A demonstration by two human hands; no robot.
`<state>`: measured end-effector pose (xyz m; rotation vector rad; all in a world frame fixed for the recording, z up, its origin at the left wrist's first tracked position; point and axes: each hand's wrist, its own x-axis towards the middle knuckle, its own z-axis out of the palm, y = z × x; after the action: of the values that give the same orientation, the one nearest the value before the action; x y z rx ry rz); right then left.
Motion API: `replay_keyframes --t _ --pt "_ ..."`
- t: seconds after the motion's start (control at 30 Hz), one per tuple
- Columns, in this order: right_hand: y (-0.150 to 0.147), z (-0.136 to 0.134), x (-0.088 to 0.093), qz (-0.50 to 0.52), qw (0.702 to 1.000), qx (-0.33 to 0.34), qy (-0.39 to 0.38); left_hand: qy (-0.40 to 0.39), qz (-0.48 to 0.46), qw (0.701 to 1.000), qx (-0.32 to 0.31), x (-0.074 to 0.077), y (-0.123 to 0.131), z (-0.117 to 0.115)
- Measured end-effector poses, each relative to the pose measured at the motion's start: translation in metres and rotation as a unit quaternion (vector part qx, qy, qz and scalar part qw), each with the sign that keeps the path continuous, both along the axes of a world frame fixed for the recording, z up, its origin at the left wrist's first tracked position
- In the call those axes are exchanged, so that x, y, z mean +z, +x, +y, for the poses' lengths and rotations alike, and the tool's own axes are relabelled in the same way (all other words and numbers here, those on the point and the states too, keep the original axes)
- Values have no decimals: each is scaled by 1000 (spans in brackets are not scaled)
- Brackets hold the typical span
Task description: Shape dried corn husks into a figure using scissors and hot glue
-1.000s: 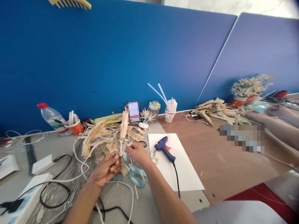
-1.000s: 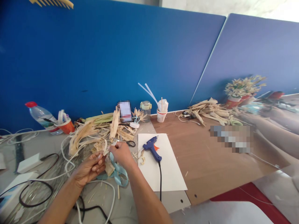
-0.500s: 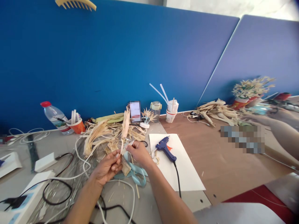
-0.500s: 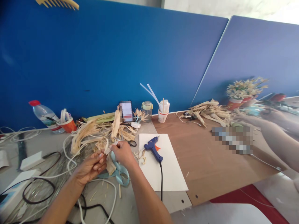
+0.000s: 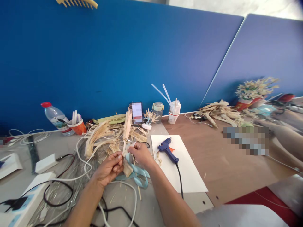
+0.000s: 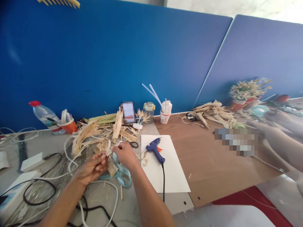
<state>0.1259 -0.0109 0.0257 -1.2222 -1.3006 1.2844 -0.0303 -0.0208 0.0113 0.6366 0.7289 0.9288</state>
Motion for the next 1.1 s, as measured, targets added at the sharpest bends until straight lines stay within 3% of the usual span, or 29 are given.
replay_keyframes --t 0.7,1.1 --pt "1 0 2 34 999 18 30 -9 -40 999 -29 2 -4 -3" --pt "-1 -1 1 88 995 29 -28 -1 2 1000 -10 8 0 -2"
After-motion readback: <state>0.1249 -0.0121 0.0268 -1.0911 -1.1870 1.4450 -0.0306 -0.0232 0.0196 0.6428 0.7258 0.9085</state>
